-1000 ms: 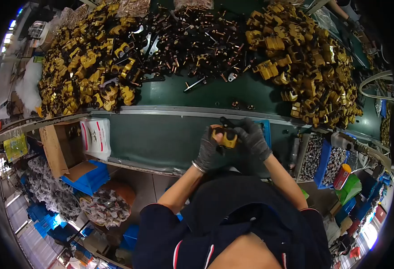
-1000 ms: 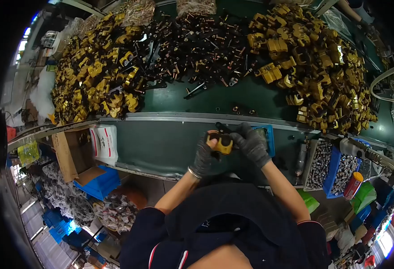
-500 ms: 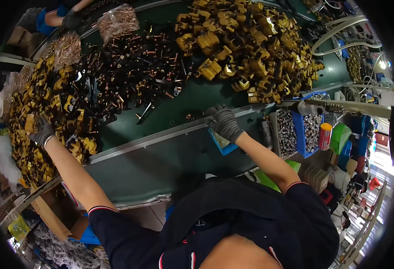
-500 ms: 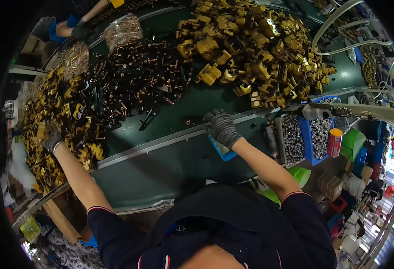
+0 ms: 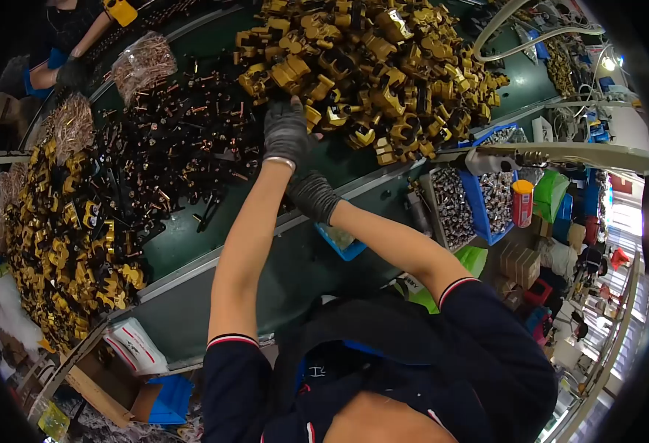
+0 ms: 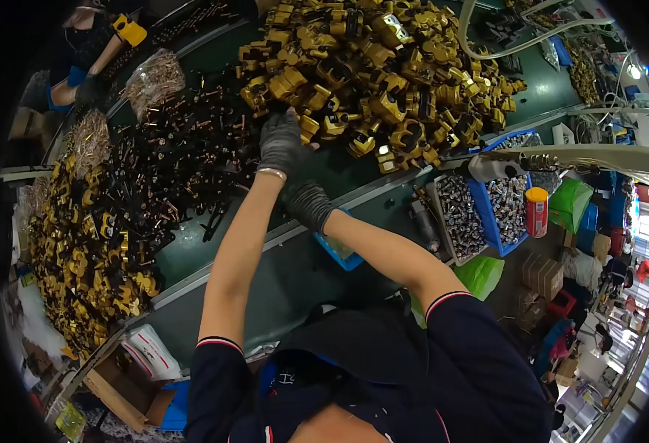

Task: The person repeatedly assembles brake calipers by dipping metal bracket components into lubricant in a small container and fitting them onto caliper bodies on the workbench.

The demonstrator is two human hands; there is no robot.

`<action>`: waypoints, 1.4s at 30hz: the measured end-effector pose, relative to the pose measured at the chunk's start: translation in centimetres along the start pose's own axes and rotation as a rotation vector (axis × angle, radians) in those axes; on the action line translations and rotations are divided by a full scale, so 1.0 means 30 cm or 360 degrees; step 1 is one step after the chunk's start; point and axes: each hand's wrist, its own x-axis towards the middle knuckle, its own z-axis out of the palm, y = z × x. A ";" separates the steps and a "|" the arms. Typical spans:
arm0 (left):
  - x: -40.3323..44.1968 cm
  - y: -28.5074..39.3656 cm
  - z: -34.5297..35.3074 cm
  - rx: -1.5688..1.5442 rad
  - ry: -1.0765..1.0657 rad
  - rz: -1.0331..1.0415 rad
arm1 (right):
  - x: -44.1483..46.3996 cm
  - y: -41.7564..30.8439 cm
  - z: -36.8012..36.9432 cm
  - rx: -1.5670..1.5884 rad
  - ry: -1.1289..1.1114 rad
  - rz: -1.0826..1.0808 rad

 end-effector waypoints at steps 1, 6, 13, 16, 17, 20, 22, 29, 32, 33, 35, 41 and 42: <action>0.054 0.027 0.017 0.0200 -0.0186 -0.0058 | -0.019 0.016 0.004 -0.0143 0.0068 -0.0111; 0.139 0.037 0.038 0.0350 -0.0656 -0.0257 | -0.153 0.081 -0.073 0.0392 0.0147 -0.0036; -0.137 -0.107 0.018 -0.1401 -0.0126 -0.0508 | -0.358 0.062 -0.090 0.1709 0.0666 0.0068; -0.379 -0.162 0.041 -0.2819 0.0036 -0.0522 | -0.457 0.058 0.018 0.1788 0.0793 0.0292; -0.457 -0.152 0.038 -0.3161 0.0085 -0.0510 | -0.491 0.056 0.022 0.1784 0.0782 0.0289; -0.652 -0.071 0.014 -0.3646 0.0064 -0.1190 | -0.555 0.053 0.043 0.2015 0.0331 0.0465; -0.735 -0.048 0.041 -0.3564 0.0057 -0.1276 | -0.564 0.063 0.098 0.2056 0.0324 0.0579; -0.812 0.066 0.084 -0.3617 0.0280 -0.1219 | -0.488 0.119 0.227 0.2018 0.0078 0.0525; -0.831 0.073 0.095 -0.3646 0.0403 -0.1295 | -0.458 0.091 0.283 0.1403 0.0248 0.0404; -0.830 0.078 0.092 -0.3576 0.0397 -0.1257 | -0.460 0.081 0.264 0.1249 0.0268 0.0427; -0.827 0.094 0.090 -0.3509 0.0389 -0.1214 | -0.484 0.073 0.219 0.1091 0.0290 0.0451; -0.841 0.109 0.092 -0.3223 0.0427 -0.1238 | -0.554 -0.012 -0.049 0.2420 0.0357 0.0534; -0.838 0.114 0.080 -0.3168 0.0407 -0.1244 | -0.548 -0.025 -0.069 0.2471 0.0359 0.0550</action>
